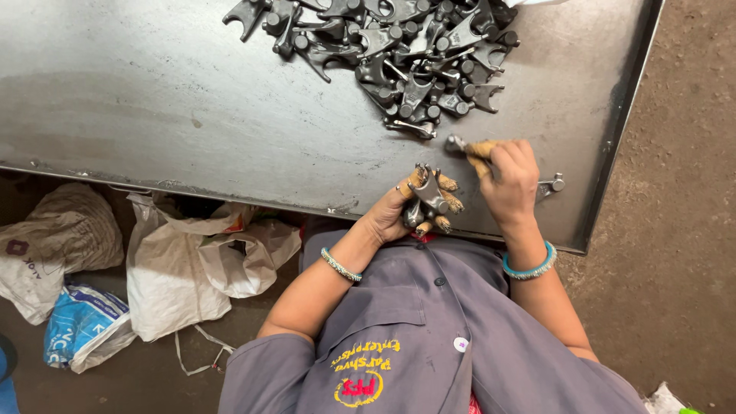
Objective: The person picks cast metal fork-shaped parts one at a time from a pile on a metal table, turns each part over in both hands to check it, and sets it aside, occasionally placing parts into a white sack beside the table.
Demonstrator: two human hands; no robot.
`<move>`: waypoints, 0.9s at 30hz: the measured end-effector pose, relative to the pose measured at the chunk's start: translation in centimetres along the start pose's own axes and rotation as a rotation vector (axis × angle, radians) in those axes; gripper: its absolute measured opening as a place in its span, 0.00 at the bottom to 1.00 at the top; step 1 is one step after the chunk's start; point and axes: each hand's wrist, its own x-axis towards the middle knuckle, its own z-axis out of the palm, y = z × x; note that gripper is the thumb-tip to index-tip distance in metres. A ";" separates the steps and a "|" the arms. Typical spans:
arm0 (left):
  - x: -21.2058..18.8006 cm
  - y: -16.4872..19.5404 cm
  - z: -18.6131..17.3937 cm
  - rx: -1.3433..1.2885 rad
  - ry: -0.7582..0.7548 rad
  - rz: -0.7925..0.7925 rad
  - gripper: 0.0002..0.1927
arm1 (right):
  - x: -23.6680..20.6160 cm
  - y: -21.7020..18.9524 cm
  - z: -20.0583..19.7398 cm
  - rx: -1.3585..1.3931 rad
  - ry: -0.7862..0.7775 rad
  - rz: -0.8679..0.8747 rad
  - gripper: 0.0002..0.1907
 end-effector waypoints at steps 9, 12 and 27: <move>0.1 -0.7 -0.7 -0.025 0.078 0.001 0.24 | -0.8 -1.9 -1.6 0.062 -0.102 0.053 0.21; 0.1 -0.6 -0.5 -0.015 0.073 0.004 0.26 | 0.0 -1.9 -1.0 0.042 -0.155 -0.022 0.25; 0.4 -0.6 -0.8 0.001 0.069 -0.011 0.27 | -4.2 5.7 -0.3 1.712 -0.074 0.767 0.26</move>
